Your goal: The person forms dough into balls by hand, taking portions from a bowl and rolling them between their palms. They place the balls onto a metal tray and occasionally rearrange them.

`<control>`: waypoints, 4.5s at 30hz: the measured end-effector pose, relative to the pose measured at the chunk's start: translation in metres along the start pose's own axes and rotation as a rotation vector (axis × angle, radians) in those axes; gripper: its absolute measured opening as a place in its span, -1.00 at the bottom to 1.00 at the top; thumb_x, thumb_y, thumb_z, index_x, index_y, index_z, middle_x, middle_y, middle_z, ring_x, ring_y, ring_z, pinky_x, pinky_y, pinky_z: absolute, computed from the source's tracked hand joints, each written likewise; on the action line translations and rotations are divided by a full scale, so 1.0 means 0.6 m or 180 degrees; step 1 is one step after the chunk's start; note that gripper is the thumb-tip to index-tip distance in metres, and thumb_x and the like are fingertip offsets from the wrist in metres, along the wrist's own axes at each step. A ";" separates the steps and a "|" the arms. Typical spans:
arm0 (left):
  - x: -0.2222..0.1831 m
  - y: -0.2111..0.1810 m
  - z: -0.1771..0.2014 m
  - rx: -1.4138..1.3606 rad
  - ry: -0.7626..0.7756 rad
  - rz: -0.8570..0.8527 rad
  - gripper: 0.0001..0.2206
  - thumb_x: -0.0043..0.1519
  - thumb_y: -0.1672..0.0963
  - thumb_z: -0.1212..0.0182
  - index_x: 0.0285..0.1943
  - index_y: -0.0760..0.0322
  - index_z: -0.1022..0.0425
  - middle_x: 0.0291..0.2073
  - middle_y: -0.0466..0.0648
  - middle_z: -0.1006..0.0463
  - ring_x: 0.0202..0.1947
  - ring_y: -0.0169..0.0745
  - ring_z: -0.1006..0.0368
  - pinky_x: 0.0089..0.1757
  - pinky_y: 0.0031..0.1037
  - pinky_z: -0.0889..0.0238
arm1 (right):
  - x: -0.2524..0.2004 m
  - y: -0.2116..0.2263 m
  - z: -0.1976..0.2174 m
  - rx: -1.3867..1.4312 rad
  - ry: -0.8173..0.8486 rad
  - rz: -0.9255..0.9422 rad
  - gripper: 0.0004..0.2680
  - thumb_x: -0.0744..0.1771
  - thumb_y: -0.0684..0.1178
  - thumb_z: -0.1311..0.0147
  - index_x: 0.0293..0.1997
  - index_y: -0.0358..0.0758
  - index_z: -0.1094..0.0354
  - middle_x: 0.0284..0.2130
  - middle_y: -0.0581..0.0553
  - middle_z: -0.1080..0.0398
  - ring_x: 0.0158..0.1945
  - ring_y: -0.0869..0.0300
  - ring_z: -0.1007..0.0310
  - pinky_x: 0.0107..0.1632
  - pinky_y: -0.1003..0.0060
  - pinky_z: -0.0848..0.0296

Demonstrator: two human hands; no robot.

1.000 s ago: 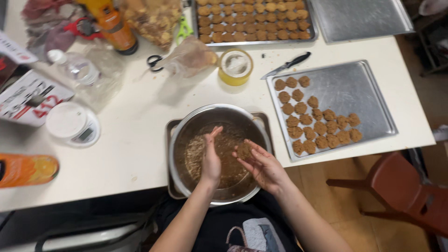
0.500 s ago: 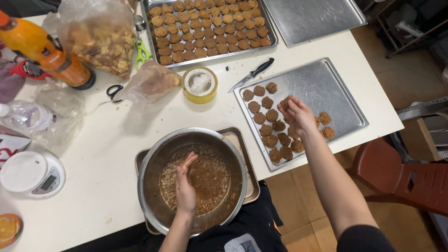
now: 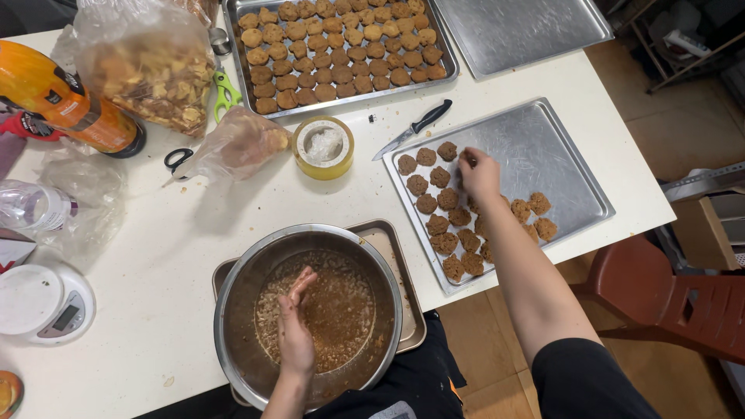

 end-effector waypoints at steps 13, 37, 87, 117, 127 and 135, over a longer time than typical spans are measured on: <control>0.009 0.011 -0.002 0.0157 -0.0058 -0.0022 -0.31 0.41 -0.12 0.62 0.26 0.33 -0.43 0.41 0.11 -0.32 0.48 0.05 -0.12 0.38 -0.08 0.11 | -0.027 0.107 0.000 -0.1928 0.0732 0.0424 -0.72 0.32 0.05 -0.14 0.15 -0.04 -0.50 0.21 -0.11 -0.38 0.26 -0.07 -0.25 0.30 -0.06 -0.17; 0.010 0.008 -0.004 0.0210 0.0055 -0.0098 -0.33 0.42 -0.12 0.63 0.30 0.32 -0.38 0.39 0.11 -0.35 0.48 0.06 -0.13 0.39 -0.08 0.11 | -0.065 0.090 0.079 -0.0766 0.0367 0.0590 -0.72 0.34 -0.16 -0.07 0.18 -0.23 -0.49 0.14 -0.24 -0.46 0.20 -0.15 -0.36 0.28 0.03 -0.31; -0.002 0.060 0.008 -0.0063 0.0077 0.0030 -0.69 0.34 0.13 -0.05 0.22 0.36 -0.48 0.35 0.10 -0.40 0.39 -0.09 -0.26 0.32 -0.32 -0.04 | -0.404 0.106 0.168 -0.1849 0.1453 0.1946 -0.84 0.25 0.12 -0.24 -0.39 -0.09 -0.50 -0.43 0.03 -0.41 -0.23 0.13 -0.46 -0.22 0.19 -0.48; 0.027 0.016 -0.031 0.0681 0.0271 -0.0120 -0.70 0.30 0.10 -0.11 0.17 0.26 -0.54 0.35 0.07 -0.35 0.35 -0.07 -0.30 0.21 -0.29 -0.25 | -0.294 0.203 0.088 -0.1220 0.0870 0.0578 -0.73 0.30 0.25 -0.20 -0.25 -0.13 -0.54 -0.35 -0.08 -0.50 -0.26 0.04 -0.52 -0.25 0.09 -0.50; 0.033 0.030 -0.032 0.0532 0.0347 -0.0086 -0.69 0.30 0.09 -0.11 0.18 0.26 -0.52 0.34 0.07 -0.37 0.35 -0.06 -0.29 0.19 -0.26 -0.25 | -0.417 -0.008 0.306 -0.2885 0.1622 -0.0569 -0.63 0.30 0.43 -0.07 -0.31 -0.06 -0.57 -0.27 -0.03 -0.55 -0.16 0.08 -0.57 -0.16 0.12 -0.55; 0.037 0.033 -0.023 0.0259 0.0358 -0.0405 -0.70 0.32 0.11 -0.11 0.19 0.31 -0.51 0.36 0.11 -0.35 0.37 -0.05 -0.28 0.23 -0.28 -0.22 | -0.449 -0.037 0.250 -0.2675 0.1522 0.0650 -0.72 0.36 0.24 0.05 -0.27 -0.08 -0.51 -0.30 -0.09 -0.53 -0.20 0.03 -0.56 -0.19 0.08 -0.54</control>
Point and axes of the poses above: each hand's wrist, its own x-axis towards the middle knuckle, its own z-axis out of the back of the hand, y = z × x, the point moved 4 cm from there along x, towards the middle knuckle
